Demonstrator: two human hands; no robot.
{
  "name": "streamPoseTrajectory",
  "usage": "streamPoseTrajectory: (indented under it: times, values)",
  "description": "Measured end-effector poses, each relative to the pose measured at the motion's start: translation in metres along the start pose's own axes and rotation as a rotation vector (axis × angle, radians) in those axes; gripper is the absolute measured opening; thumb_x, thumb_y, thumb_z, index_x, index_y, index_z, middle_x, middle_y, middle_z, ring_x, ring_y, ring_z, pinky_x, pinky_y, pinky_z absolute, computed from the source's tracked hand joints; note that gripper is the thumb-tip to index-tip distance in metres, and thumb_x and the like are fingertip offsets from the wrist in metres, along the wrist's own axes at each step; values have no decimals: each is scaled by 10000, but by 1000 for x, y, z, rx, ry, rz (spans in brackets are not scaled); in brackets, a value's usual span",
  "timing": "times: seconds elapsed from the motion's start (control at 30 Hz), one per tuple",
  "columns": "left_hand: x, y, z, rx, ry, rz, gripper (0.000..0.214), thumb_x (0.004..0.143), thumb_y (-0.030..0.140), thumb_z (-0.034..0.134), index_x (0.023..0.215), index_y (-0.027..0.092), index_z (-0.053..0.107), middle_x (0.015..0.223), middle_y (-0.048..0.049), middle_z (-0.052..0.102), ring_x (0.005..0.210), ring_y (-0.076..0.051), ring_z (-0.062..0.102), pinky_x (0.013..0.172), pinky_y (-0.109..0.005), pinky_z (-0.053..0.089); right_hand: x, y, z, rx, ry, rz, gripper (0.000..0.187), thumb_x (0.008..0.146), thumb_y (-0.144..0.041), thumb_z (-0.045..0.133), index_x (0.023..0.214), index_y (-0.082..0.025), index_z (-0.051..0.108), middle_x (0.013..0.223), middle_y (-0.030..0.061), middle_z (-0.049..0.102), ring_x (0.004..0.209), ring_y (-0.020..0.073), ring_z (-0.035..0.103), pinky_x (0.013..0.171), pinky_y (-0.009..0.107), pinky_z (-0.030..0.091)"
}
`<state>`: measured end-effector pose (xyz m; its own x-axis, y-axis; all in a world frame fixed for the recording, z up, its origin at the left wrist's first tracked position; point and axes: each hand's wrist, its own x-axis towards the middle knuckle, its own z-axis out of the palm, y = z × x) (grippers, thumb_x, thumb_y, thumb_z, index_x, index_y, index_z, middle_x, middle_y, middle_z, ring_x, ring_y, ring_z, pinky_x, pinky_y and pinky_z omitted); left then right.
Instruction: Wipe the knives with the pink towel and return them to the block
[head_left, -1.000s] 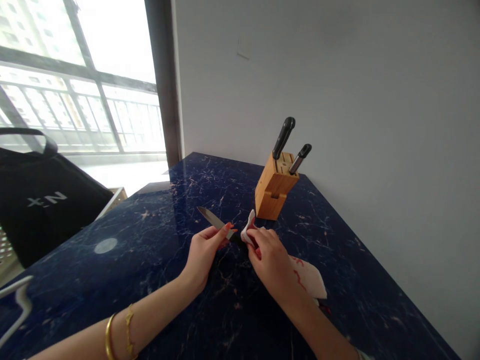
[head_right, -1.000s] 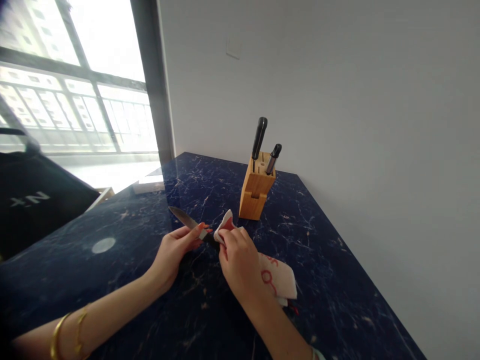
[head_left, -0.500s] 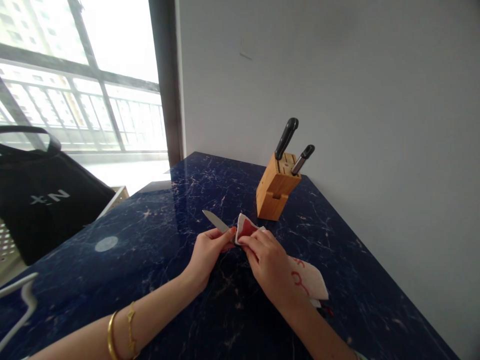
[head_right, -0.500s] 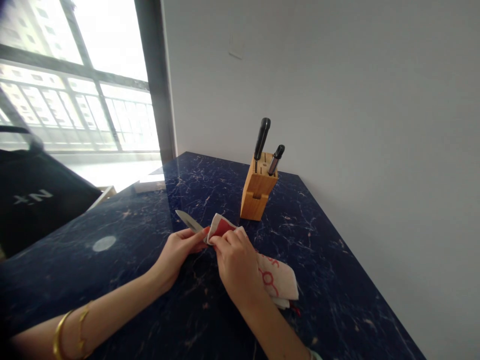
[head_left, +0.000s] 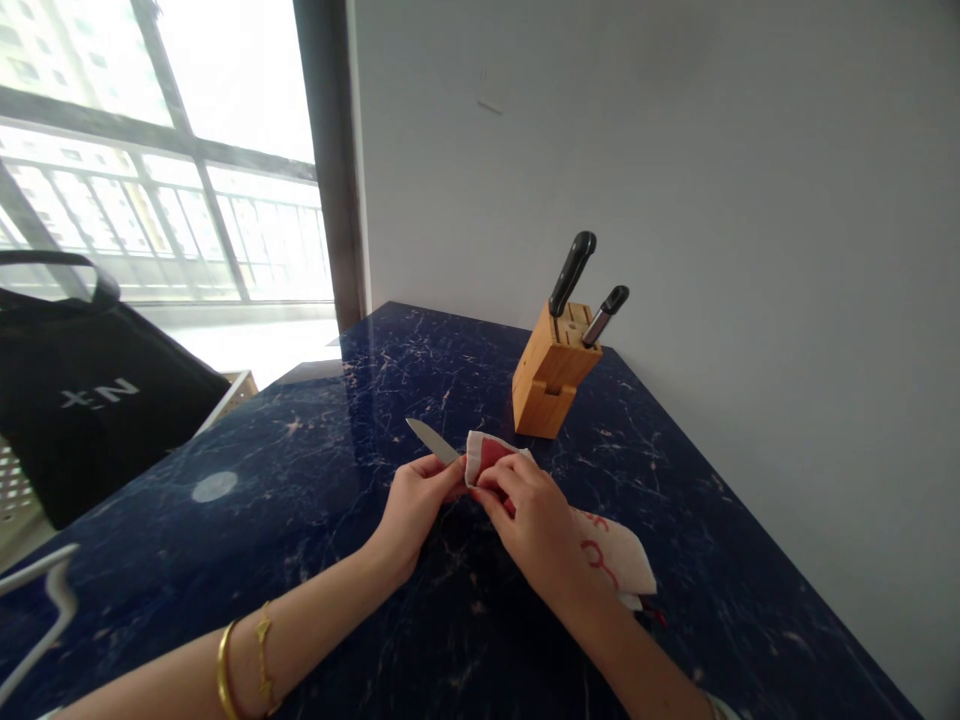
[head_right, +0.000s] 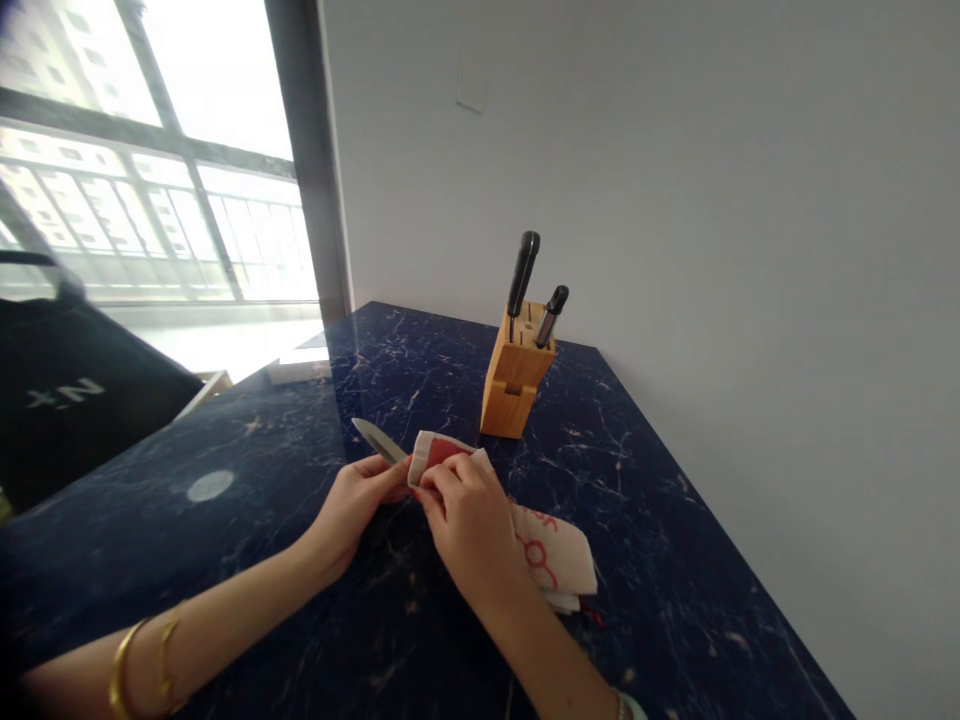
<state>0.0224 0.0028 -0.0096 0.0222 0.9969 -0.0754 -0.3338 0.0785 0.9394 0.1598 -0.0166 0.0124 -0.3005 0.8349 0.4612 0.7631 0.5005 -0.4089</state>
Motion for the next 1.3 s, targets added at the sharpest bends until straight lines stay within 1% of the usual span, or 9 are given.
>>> streamPoseTrajectory:
  times: [0.13,0.23,0.3,0.4,0.6,0.77,0.87,1.03,1.3]
  values:
    - [-1,1,1,5,1,-4,223,649,347,666,683,127,674,636,-28,677,599,-136,608,603,-213,467,1,7,2,6,-7,41,39,785,-219,537,747,-220,543,785,5,554,792,158,516,718,289,404]
    - [-1,2,1,18,-8,4,238,647,356,666,714,127,679,659,-34,682,613,-140,610,609,-214,465,1,8,5,25,28,67,70,765,-210,561,826,-224,529,815,1,574,787,155,528,708,282,405]
    - [-2,2,1,17,-9,14,240,647,356,666,717,127,679,668,-35,684,618,-140,610,612,-213,464,0,5,5,0,37,51,90,772,-198,551,856,-223,531,849,10,584,811,162,530,729,294,399]
    - [-2,2,1,5,-8,19,242,650,359,662,716,127,675,671,-35,684,617,-144,611,602,-214,464,0,1,5,-92,26,23,42,788,-187,526,815,-212,545,832,24,590,830,178,528,746,313,388]
    - [-1,5,1,40,17,-6,276,640,384,667,722,121,675,668,-51,683,637,-165,620,594,-224,464,1,10,1,-115,-20,24,57,743,-184,585,759,-215,540,794,-10,591,777,150,538,691,277,383]
    - [-1,3,0,-19,-22,0,283,637,384,672,759,129,672,711,-48,690,658,-159,621,638,-235,468,2,3,4,-173,-18,-5,28,791,-195,532,811,-205,549,837,18,593,830,169,525,754,306,360]
    - [0,3,-1,-26,-22,-23,283,645,379,669,759,120,669,709,-54,690,664,-162,623,643,-236,466,2,4,2,-208,-39,-35,21,792,-205,538,811,-204,546,824,18,597,821,173,526,737,308,352]
    - [0,3,-2,15,8,-34,280,663,380,656,740,111,674,736,-64,694,695,-161,624,646,-212,456,1,16,-7,-184,-83,-16,42,762,-205,579,757,-211,538,826,-6,607,776,149,545,671,273,348]
    - [-1,1,-2,29,4,-19,269,642,381,670,712,122,683,669,-48,688,638,-160,622,616,-225,459,4,8,1,-92,-42,-2,34,786,-204,547,814,-223,542,821,-10,611,776,139,547,678,250,356]
